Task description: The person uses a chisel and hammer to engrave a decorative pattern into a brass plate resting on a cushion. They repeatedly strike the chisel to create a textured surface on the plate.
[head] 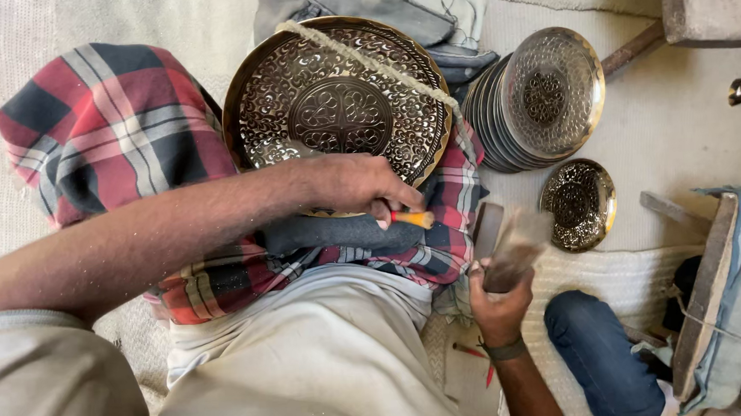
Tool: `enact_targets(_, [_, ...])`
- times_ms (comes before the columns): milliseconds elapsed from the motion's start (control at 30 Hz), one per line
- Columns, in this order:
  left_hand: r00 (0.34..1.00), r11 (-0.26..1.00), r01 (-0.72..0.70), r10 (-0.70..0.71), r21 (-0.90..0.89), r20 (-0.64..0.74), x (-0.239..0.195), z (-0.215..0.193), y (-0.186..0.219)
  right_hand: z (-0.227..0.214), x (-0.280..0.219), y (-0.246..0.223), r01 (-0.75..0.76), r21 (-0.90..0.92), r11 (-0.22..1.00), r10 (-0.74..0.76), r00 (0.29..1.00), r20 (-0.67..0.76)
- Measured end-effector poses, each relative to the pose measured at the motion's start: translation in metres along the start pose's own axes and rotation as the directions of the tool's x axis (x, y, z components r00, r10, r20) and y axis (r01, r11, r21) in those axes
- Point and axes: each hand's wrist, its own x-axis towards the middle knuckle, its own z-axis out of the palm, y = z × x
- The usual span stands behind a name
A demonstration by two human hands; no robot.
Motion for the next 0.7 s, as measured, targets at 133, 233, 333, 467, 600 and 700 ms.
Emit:
enact_targets(133, [0.997,0.998,-0.065,0.066,-0.013,0.05,0.001,-0.006,0.004,0.004,-0.017,-0.005,-0.129,0.128,0.983,0.136,0.99,-0.045])
enact_targets(233, [0.991,1.0,0.002,-0.005,0.024,0.135,0.003,-0.007,0.006,0.002,-0.025,-0.01,0.039,-0.101,0.994,-0.033,0.998,0.06])
enact_targets(333, [0.989,0.999,0.038,-0.042,0.035,0.14,0.0,-0.008,0.008,0.003,-0.026,-0.012,-0.291,0.259,0.921,0.303,0.953,-0.005])
enact_targets(467, [0.989,0.999,0.026,-0.029,0.023,0.146,-0.002,-0.011,0.01,0.004,-0.023,-0.011,-0.041,0.015,0.999,0.04,0.999,0.03])
enact_targets(600, [0.984,0.998,0.06,-0.064,0.024,0.164,-0.003,-0.011,0.009,0.009,-0.023,-0.013,-0.025,0.007,1.0,0.025,0.999,0.025])
enact_targets(700, [0.992,0.999,0.043,-0.041,-0.011,0.121,-0.007,-0.012,0.007,0.011,-0.017,-0.015,-0.189,0.256,0.948,0.201,0.979,-0.021])
